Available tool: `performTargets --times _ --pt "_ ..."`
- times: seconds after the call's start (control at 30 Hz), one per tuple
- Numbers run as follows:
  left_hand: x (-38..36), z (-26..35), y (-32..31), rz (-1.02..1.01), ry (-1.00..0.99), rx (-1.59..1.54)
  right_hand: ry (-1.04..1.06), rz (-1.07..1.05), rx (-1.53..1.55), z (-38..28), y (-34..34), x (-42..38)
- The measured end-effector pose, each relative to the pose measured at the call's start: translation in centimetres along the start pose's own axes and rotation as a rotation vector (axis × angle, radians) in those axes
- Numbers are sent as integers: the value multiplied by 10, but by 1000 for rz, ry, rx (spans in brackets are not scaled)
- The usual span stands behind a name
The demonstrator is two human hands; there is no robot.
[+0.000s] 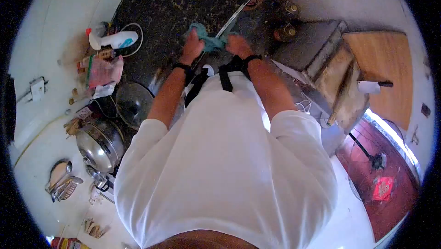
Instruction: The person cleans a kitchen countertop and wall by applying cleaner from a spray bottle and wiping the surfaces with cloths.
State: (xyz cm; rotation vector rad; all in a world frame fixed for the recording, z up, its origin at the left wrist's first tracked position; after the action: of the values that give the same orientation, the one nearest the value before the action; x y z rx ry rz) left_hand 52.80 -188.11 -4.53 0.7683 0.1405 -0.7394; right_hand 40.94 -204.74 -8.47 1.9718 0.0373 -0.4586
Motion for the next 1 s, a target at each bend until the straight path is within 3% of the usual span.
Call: performTargets --times 0.07,0.17,0.2,0.27,0.33,0.37,0.43,0.5,0.53,0.57,0.63,0.67,0.7,0.77,0.8,0.87,1.0 --pt "-32 -34 18 57 0 -15 142 -47 58 -36 -27 -7" --pt "-67 -94 57 178 95 -153 126 -225 -51 -123 5 -40" --pt "-78 -121 66 175 183 -227 157 -225 -83 -139 0 -39" --pt "-100 -161 75 192 269 -320 515 -113 -22 -178 -11 -45" --pt "-125 -185 102 410 394 -242 518 -59 -35 -192 -10 -43" --pt "-133 -193 107 427 398 -251 496 -6 -21 -196 -9 -42" --pt "-158 -187 104 135 559 -147 511 11 -76 -202 -14 -29" --pt "-168 -195 94 106 489 -79 415 221 -252 -212 0 -31" --pt "-164 -200 92 103 402 -20 314 103 -226 -219 -8 -25" --pt "-163 -210 93 110 395 -11 315 116 -222 -237 -10 -24" --pt "-176 -227 66 -286 471 -166 415 -72 -268 -270 -41 -32" --pt "-178 -221 67 -127 394 27 497 -306 -271 -283 -62 -38" --pt "-183 -219 71 -127 391 33 494 -301 -267 -294 -62 -39" --pt "-199 -214 72 -254 428 -33 641 -562 -354 -315 -73 -55" --pt "-209 -207 73 -257 428 -30 610 -563 -342 -315 -69 -53" --pt "-225 -185 87 60 360 -116 572 -526 -394 -306 -60 -44" --pt "-243 -168 48 -8 238 82 464 -381 -511 -258 -41 -18"
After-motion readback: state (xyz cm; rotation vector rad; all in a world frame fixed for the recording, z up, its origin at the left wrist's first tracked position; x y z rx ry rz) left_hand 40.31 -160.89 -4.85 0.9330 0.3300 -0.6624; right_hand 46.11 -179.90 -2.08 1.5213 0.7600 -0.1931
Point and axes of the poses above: each hand's wrist, its own x-axis towards the middle knuckle, its own y-axis out of the back of the hand, z = x × y, the point moved 7 cm from there along x, towards the middle knuckle, and after that the axes turned 11 degrees about -x, right-handed, at the moved point
